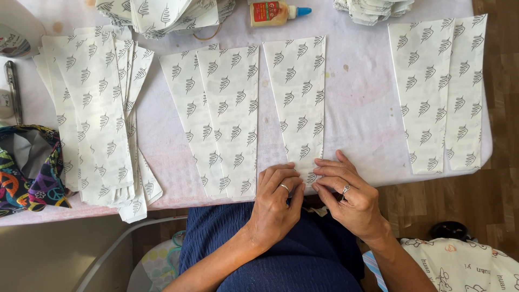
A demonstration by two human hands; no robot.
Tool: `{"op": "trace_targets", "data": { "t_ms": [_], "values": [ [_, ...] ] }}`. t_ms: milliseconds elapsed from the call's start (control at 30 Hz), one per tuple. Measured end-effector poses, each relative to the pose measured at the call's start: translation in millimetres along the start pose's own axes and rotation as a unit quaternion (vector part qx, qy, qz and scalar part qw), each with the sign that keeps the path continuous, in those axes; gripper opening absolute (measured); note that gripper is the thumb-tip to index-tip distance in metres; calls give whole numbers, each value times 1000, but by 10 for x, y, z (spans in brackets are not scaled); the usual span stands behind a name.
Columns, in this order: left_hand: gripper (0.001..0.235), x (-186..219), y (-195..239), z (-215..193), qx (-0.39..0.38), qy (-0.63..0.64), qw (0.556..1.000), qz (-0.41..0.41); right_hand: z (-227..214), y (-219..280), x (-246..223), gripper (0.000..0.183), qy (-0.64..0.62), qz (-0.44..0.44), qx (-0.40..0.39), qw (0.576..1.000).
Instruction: Applying glue to the edges of paper strips and stacking them to assemble paper bags or packaging components.
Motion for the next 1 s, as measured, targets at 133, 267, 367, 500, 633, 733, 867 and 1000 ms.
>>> {"op": "trace_targets", "data": {
  "t_ms": [133,267,367,500,633,733,867,1000],
  "values": [
    [11,-59,10,43,-11,-18,1000,-18,-9,-2,17,11,-13,18,1,1000],
    [10,-122,29,63,-67,26,997,-33,-37,30,54,14,-51,49,-8,997],
    [16,-154,4,57,-82,32,996,-36,-66,7,55,13,-71,69,11,995],
    [30,-66,-123,-5,-150,-25,988,15,-114,-2,45,11,-79,78,47,993],
    [39,-24,-214,104,-214,-64,974,40,-255,92,119,17,-96,73,96,988],
    [38,-16,-288,315,-230,-103,967,51,-584,282,199,21,-5,68,149,986],
    [41,113,-453,701,-229,-124,963,75,-986,717,457,20,160,128,193,960],
    [40,266,-638,1074,-235,-113,960,101,-1137,979,595,21,236,171,192,937]
  ]
}}
Point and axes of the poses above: each hand's wrist, its own y-axis away from the middle knuckle, its own z-axis out of the palm, x = y × z, the point moved 7 cm from there along -y, towards the middle knuckle, and after that the axes turned 11 degrees about -x, right-handed, at the moved point
